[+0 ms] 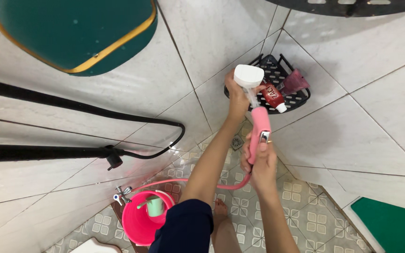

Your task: The person uses a handheld pink shower sprayer to rinse various toiletries in a bathroom. They spray a green soap dish, a white lotion bottle, a pink tube, and a red tube, then place them back on the wall-mounted shelves.

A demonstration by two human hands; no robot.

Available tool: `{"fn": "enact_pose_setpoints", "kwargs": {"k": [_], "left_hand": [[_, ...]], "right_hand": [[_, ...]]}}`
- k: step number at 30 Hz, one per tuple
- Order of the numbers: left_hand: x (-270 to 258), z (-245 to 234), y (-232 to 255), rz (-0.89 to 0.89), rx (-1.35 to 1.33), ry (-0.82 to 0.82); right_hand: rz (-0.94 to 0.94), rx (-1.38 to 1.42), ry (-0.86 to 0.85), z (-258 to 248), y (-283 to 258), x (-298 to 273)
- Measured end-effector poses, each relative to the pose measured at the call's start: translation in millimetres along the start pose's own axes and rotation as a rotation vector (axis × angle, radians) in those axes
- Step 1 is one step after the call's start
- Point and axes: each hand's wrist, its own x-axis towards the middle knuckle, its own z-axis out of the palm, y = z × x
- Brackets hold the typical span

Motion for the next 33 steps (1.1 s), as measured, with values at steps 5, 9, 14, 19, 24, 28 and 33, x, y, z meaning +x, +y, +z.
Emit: {"fn": "enact_pose_setpoints", "kwargs": {"k": [5, 9, 14, 19, 24, 28, 33], "left_hand": [[13.3, -31.1, -6.9, -0.179, 0.112, -0.236], [36.9, -44.6, 6.2, -0.217, 0.015, -0.389], [44.2, -50.3, 7.0, -0.216, -0.069, -0.415], [13.9, -32.4, -8.5, -0.166, 0.212, -0.253], [-2.2, -38.9, -20.0, -0.031, 0.287, -0.269], [8.7, -37.7, -4.1, -0.154, 0.1, -0.235], [8.5, -36.5, -9.1, -0.145, 0.097, -0.224]], "right_hand": [[-0.026, -0.046, -0.032, 3.1, -0.9, 3.7], [0.003, -0.058, -0.044, 6.1, 1.3, 2.8], [-0.079, -0.054, -0.106, 4.7, -3.0, 5.3], [-0.046, -0.077, -0.067, 5.3, 0.6, 5.8], [-0.022, -0.099, -0.042, 3.2, 6.0, 0.8], [-0.017, -0.131, -0.023, -1.6, 4.4, -2.0], [-0.007, -0.128, 0.001, -6.3, 8.8, -1.9]]}}
